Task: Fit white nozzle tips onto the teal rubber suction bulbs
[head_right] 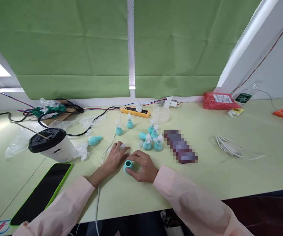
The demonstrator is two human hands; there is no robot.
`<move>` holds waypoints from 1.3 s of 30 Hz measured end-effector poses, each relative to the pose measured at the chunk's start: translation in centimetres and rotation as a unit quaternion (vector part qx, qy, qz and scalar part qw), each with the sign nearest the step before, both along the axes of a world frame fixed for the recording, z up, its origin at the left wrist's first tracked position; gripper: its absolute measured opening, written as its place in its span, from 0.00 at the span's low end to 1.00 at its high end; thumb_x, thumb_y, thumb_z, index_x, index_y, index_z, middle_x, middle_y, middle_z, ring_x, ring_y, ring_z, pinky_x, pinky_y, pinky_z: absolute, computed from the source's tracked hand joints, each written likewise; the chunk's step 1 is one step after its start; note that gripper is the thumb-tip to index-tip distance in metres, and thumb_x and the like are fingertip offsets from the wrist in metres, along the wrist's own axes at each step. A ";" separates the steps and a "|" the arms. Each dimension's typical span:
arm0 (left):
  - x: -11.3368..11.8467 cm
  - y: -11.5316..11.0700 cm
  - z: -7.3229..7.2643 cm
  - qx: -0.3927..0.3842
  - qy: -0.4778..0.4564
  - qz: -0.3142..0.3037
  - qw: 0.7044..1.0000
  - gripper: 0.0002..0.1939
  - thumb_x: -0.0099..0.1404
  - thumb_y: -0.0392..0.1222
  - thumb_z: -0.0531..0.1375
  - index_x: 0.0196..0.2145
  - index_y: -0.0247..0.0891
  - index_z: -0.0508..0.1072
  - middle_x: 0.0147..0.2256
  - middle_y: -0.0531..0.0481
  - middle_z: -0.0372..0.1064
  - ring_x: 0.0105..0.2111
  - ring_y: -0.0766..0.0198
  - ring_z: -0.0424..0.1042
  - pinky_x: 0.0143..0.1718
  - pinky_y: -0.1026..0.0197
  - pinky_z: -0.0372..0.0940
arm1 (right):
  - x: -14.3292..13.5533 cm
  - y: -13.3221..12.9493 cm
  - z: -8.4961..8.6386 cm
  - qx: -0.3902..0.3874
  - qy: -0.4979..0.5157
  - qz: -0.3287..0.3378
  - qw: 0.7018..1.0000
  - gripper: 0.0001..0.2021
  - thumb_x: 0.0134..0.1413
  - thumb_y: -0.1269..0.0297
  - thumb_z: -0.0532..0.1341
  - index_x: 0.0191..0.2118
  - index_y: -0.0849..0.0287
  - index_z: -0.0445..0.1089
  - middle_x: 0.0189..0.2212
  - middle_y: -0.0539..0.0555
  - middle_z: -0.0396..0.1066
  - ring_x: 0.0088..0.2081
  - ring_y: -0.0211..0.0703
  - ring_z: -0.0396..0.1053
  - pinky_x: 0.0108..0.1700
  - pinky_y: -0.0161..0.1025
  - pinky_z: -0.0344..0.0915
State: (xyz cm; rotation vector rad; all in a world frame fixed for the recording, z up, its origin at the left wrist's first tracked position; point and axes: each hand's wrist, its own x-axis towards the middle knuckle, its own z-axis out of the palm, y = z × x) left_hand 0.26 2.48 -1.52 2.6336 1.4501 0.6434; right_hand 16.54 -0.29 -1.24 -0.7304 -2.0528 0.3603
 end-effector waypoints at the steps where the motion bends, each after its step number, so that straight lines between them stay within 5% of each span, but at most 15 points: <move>1: 0.1 0.0 -0.1 -0.006 0.005 0.004 1.000 0.13 0.59 0.37 0.48 0.41 0.40 0.66 0.36 0.43 0.54 0.35 0.57 0.54 0.34 0.54 0.57 | -0.1 0.0 -0.1 0.003 -0.009 -0.001 1.000 0.13 0.39 0.65 0.60 0.36 0.57 0.64 0.30 0.54 0.66 0.32 0.40 0.65 0.33 0.37 0.64; 7: 0.4 0.5 -0.4 -0.007 -0.053 0.012 0.999 0.09 0.58 0.38 0.50 0.32 0.39 0.70 0.35 0.45 0.55 0.36 0.58 0.55 0.34 0.56 0.57 | -0.2 0.0 -0.1 0.000 -0.064 0.001 0.998 0.13 0.41 0.63 0.59 0.37 0.58 0.63 0.28 0.54 0.66 0.32 0.42 0.64 0.32 0.39 0.63; 14: -0.1 -0.4 2.2 -0.094 -0.282 0.010 0.955 0.11 0.58 0.46 0.51 0.31 0.40 0.69 0.29 0.51 0.55 0.27 0.67 0.58 0.27 0.65 0.57 | 0.1 -0.2 -0.2 0.016 0.036 -0.075 0.996 0.21 0.41 0.68 0.59 0.46 0.57 0.59 0.28 0.52 0.65 0.27 0.38 0.61 0.28 0.38 0.62; 25: 0.4 -1.4 2.7 -0.230 -0.340 -0.079 0.908 0.12 0.57 0.46 0.51 0.29 0.37 0.70 0.27 0.51 0.57 0.28 0.67 0.59 0.27 0.65 0.57 | -0.4 0.1 -0.2 0.015 0.097 -0.082 0.992 0.09 0.46 0.73 0.56 0.35 0.55 0.67 0.24 0.51 0.68 0.26 0.37 0.65 0.28 0.36 0.65; 33: 0.2 -1.9 3.7 -0.371 -0.512 -0.079 0.770 0.14 0.60 0.44 0.44 0.44 0.40 0.57 0.26 0.54 0.53 0.24 0.70 0.55 0.27 0.65 0.55 | -0.5 0.0 0.9 -0.005 0.146 -0.097 0.985 0.06 0.44 0.73 0.58 0.30 0.56 0.69 0.26 0.51 0.71 0.29 0.39 0.68 0.31 0.38 0.67; 39: -0.1 -2.2 4.3 -0.388 -0.520 -0.097 0.755 0.20 0.58 0.45 0.51 0.48 0.41 0.52 0.26 0.54 0.56 0.25 0.70 0.56 0.27 0.65 0.55 | -0.5 0.0 1.5 -0.044 0.189 -0.098 0.976 0.05 0.40 0.74 0.60 0.26 0.56 0.69 0.25 0.51 0.71 0.29 0.41 0.68 0.31 0.40 0.67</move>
